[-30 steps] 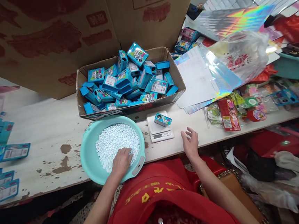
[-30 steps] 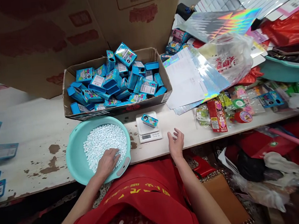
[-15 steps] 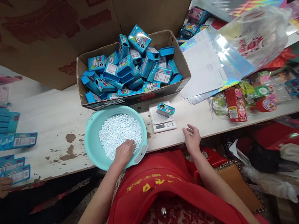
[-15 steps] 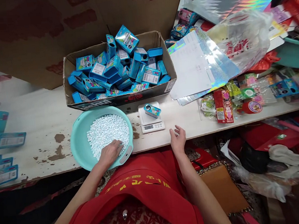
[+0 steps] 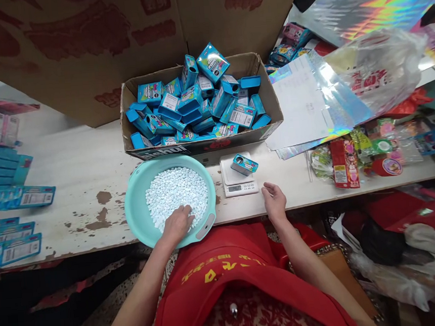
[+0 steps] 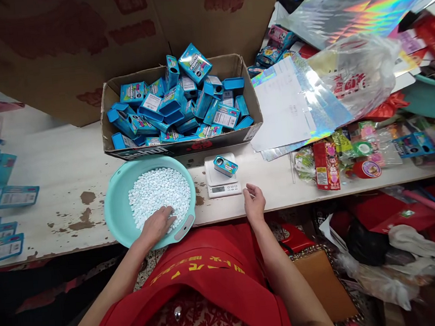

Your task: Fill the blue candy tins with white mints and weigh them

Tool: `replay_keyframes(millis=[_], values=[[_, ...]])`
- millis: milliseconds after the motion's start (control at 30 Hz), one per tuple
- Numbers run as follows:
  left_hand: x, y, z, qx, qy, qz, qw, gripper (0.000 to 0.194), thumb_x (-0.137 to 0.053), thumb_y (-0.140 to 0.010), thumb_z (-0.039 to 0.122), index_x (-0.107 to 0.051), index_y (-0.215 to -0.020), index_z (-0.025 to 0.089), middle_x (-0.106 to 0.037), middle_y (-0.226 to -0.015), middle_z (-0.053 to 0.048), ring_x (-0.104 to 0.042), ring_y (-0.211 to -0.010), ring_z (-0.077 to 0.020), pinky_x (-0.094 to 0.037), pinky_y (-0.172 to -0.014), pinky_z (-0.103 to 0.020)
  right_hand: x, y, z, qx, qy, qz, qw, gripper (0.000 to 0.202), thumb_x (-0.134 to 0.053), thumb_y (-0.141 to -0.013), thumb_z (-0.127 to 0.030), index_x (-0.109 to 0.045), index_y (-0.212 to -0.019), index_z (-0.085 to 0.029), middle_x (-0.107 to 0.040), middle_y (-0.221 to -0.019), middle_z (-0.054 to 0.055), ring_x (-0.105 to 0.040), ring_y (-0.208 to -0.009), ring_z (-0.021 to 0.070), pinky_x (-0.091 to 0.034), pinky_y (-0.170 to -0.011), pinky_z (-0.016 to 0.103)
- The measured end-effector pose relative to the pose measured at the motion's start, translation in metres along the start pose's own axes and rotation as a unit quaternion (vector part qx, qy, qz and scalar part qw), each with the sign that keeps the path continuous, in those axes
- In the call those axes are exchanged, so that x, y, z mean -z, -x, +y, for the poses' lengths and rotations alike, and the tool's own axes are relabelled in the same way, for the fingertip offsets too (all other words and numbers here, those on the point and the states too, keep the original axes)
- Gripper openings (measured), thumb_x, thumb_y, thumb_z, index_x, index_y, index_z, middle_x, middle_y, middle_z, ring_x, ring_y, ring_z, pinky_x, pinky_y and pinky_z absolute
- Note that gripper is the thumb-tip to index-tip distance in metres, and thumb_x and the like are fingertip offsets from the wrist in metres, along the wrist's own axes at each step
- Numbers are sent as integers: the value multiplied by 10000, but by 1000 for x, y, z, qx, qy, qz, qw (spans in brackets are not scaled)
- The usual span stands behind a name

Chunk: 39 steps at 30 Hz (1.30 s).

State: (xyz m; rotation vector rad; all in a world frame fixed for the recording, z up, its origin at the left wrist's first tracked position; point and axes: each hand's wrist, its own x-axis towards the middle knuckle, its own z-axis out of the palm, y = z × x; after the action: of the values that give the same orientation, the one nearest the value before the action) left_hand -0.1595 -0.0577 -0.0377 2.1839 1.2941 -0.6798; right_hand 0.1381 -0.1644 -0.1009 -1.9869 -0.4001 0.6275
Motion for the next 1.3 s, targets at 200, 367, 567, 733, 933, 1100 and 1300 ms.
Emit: replay_keyframes(millis=[200, 367, 567, 733, 933, 1100, 1300], values=[[10, 6, -2, -28, 69, -36, 997, 295, -470, -863, 354, -537, -1124, 234, -569, -1061, -66, -583, -915, -228, -390, -708, -304, -4, -9, -8, 20, -1, -6, 1000, 387, -580, -689, -433, -617, -952, -152, -666, -1024, 131, -613, -921, 235, -484, -831, 426], [11, 5, 2, -33, 40, -35, 998, 242, -466, -860, 310, -564, -1062, 220, -563, -1036, -66, -590, -869, -222, -392, -672, -298, -12, -13, -17, 41, -13, -20, 999, 431, -577, -680, -388, -583, -1042, -155, -625, -1106, 135, -587, -979, 232, -488, -829, 418], [8, 4, 2, -6, 48, 95, 994, 337, -378, -917, 285, -482, -1229, 215, -474, -1249, -99, -598, -867, -199, -428, -646, -294, -27, -18, -38, 128, 3, -62, 990, 737, -715, -603, -398, -448, -1265, -213, -469, -1300, 120, -467, -1175, 245, -447, -916, 410], [10, -1, -7, -8, 112, 130, 985, 310, -399, -905, 321, -544, -1153, 203, -530, -1201, -95, -599, -916, -219, -459, -704, -316, -42, -37, -54, 170, 34, -66, 983, 469, -695, -638, -458, -581, -1012, -199, -602, -1041, 62, -520, -1046, 240, -419, -919, 411], [24, -5, 2, 45, 463, 146, 873, 318, -543, -807, 452, -599, -981, 192, -641, -1027, -77, -612, -859, -209, -464, -733, -312, -32, -13, -104, 262, 42, -90, 960, 332, -691, -698, -458, -606, -912, -219, -610, -895, 21, -568, -884, 205, -451, -834, 362], [59, -5, 25, 45, 822, 121, 555, 538, -506, -798, 625, -567, -1088, 177, -653, -1065, -113, -637, -867, -196, -490, -727, -299, -33, 43, -159, 362, 57, -190, 911, 304, -690, -749, -427, -624, -1006, -278, -635, -963, 35, -586, -919, 231, -460, -819, 387], [71, -18, 32, 95, 917, 80, 378, 398, -405, -906, 480, -616, -959, 147, -667, -909, -81, -611, -667, -129, -489, -582, -240, -71, 67, -156, 430, 166, -270, 845, 243, -702, -748, -336, -650, -966, -241, -644, -864, 45, -584, -841, 247, -430, -754, 393]])
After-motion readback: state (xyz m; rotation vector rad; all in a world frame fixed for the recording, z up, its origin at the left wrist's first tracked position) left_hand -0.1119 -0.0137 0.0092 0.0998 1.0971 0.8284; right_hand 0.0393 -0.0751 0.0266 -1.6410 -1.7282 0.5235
